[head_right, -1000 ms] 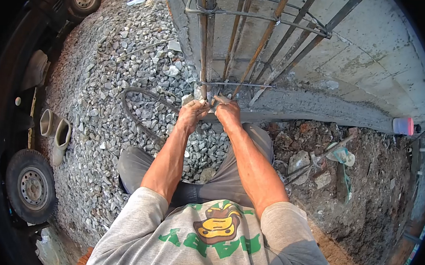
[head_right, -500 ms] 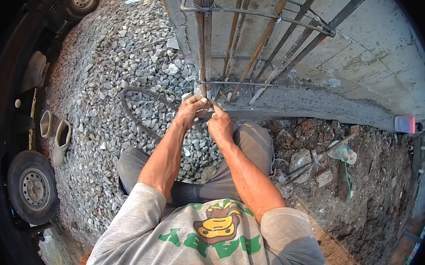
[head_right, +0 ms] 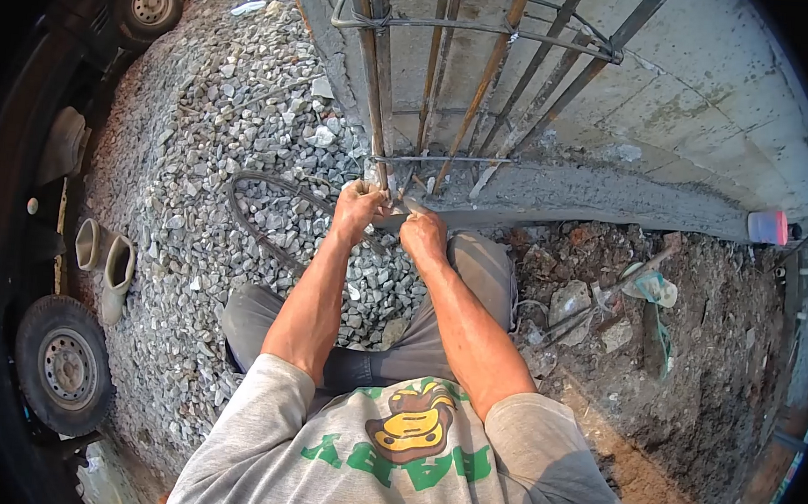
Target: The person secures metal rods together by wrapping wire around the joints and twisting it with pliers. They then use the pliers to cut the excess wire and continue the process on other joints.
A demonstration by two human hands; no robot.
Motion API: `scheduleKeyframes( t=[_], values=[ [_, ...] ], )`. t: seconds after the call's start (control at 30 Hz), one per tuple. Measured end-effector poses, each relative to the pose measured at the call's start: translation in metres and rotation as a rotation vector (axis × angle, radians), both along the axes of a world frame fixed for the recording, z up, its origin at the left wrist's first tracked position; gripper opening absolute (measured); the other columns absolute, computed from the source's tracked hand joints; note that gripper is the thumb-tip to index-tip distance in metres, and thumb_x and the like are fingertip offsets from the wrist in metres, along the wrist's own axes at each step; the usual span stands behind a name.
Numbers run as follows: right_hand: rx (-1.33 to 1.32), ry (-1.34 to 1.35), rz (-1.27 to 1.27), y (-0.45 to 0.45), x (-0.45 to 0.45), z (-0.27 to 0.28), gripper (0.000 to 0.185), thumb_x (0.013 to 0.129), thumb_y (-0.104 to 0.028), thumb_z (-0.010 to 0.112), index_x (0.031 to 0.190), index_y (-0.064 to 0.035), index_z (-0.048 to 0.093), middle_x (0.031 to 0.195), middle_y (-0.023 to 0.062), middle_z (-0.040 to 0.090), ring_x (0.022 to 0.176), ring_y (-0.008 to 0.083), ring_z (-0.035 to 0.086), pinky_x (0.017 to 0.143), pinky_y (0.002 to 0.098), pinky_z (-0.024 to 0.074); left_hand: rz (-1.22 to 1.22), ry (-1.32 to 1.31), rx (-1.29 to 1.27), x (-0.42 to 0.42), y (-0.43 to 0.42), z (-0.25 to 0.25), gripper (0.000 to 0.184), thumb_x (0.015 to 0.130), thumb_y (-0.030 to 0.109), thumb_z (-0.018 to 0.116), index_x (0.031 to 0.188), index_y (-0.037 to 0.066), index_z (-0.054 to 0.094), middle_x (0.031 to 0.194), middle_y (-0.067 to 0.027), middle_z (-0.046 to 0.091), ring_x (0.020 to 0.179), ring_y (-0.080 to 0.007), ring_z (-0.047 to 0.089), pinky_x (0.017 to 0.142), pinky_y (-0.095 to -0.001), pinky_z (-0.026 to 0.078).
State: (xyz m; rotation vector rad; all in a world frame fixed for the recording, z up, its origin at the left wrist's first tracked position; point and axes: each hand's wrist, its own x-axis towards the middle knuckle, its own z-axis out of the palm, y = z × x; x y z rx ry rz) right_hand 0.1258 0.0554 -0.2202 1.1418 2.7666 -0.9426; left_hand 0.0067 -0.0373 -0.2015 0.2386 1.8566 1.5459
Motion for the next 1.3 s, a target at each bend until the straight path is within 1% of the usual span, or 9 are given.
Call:
scheduleKeyframes(
  t=[0.07,0.17,0.4,0.47,0.53,0.67,0.83,1.07,1.3],
  values=[
    [0.321,-0.125,0.213,0.008,-0.004,-0.005,0.03,0.085,-0.011,0.05,0.11,-0.0083,0.066,0.089,0.0179,0.068,0.081,0.0298,0.067,0.068,0.0339,0.05,-0.011,0.052,-0.056,-0.005,-0.001,0.001,0.009,0.08,0.008,0.061,0.081,0.001,0.055,0.071,-0.0092,0.063,0.058,-0.0148,0.061,0.054,-0.0288,0.052],
    [-0.272,0.089,-0.378,0.017,-0.015,0.039,0.024,0.079,-0.013,0.053,0.095,-0.0121,0.071,0.097,0.0138,0.068,0.094,0.0304,0.064,0.081,0.0376,0.0508,-0.082,-0.036,-0.136,-0.01,-0.004,0.02,0.009,0.079,0.008,0.06,0.08,0.001,0.055,0.07,-0.0093,0.062,0.057,-0.0151,0.06,0.052,-0.0289,0.051],
    [-0.201,0.167,-0.154,-0.014,-0.003,0.033,0.033,0.081,-0.011,0.053,0.112,-0.0055,0.064,0.099,0.0184,0.066,0.097,0.029,0.064,0.08,0.0336,0.0488,-0.164,-0.128,0.029,-0.004,-0.006,0.01,0.012,0.081,0.009,0.063,0.087,0.0,0.059,0.075,-0.0089,0.063,0.062,-0.0169,0.063,0.058,-0.0299,0.054],
    [-0.211,0.275,-0.151,-0.016,0.004,0.021,0.038,0.082,-0.009,0.052,0.118,-0.0075,0.062,0.087,0.0156,0.069,0.081,0.0244,0.066,0.068,0.033,0.0501,-0.083,-0.246,0.124,0.005,-0.004,0.008,0.012,0.083,0.012,0.065,0.085,0.002,0.06,0.076,-0.0074,0.064,0.066,-0.017,0.063,0.063,-0.03,0.055],
    [-0.782,0.21,-0.374,-0.012,0.007,0.039,0.037,0.082,-0.012,0.049,0.115,-0.0104,0.065,0.08,0.0167,0.067,0.071,0.0222,0.066,0.067,0.0338,0.0505,-0.099,-0.255,0.129,0.009,0.003,-0.002,0.013,0.085,0.015,0.066,0.084,0.003,0.06,0.075,-0.005,0.063,0.066,-0.015,0.062,0.063,-0.0281,0.052],
    [-0.612,0.214,-0.241,-0.024,0.019,0.05,0.04,0.084,-0.01,0.046,0.122,-0.0048,0.059,0.067,0.0134,0.064,0.048,0.0177,0.058,0.048,0.0329,0.0468,-0.023,-0.205,0.173,0.014,0.003,-0.015,0.014,0.084,0.016,0.067,0.083,0.004,0.061,0.072,-0.0024,0.06,0.06,-0.0108,0.055,0.055,-0.0255,0.047],
    [-0.893,0.203,-0.313,-0.04,0.025,0.052,0.048,0.084,-0.011,0.046,0.132,-0.007,0.049,0.063,0.0103,0.062,0.043,0.0167,0.056,0.039,0.0306,0.043,-0.008,-0.327,-0.01,0.007,0.006,-0.004,0.015,0.082,0.014,0.067,0.086,0.0,0.063,0.077,-0.0087,0.065,0.06,-0.0158,0.062,0.054,-0.0272,0.051],
    [-0.761,0.227,-0.263,-0.075,0.039,0.059,0.016,0.084,-0.013,0.046,0.08,-0.001,0.056,0.059,0.0173,0.06,0.047,0.0249,0.06,0.046,0.0362,0.0481,0.002,-0.339,-0.098,0.009,0.011,0.008,0.019,0.083,0.015,0.061,0.092,-0.001,0.065,0.079,-0.0125,0.066,0.064,-0.0222,0.066,0.057,-0.0325,0.054],
    [-0.303,0.474,0.127,-0.082,0.099,0.088,0.028,0.083,-0.014,0.052,0.105,0.0004,0.062,0.08,0.0217,0.064,0.074,0.0377,0.063,0.069,0.0442,0.0503,-0.131,-0.277,-0.078,0.002,0.003,0.0,0.02,0.085,0.021,0.058,0.092,0.004,0.067,0.057,0.006,0.044,0.041,-0.0044,0.034,0.036,-0.0213,0.024]
  ],
)
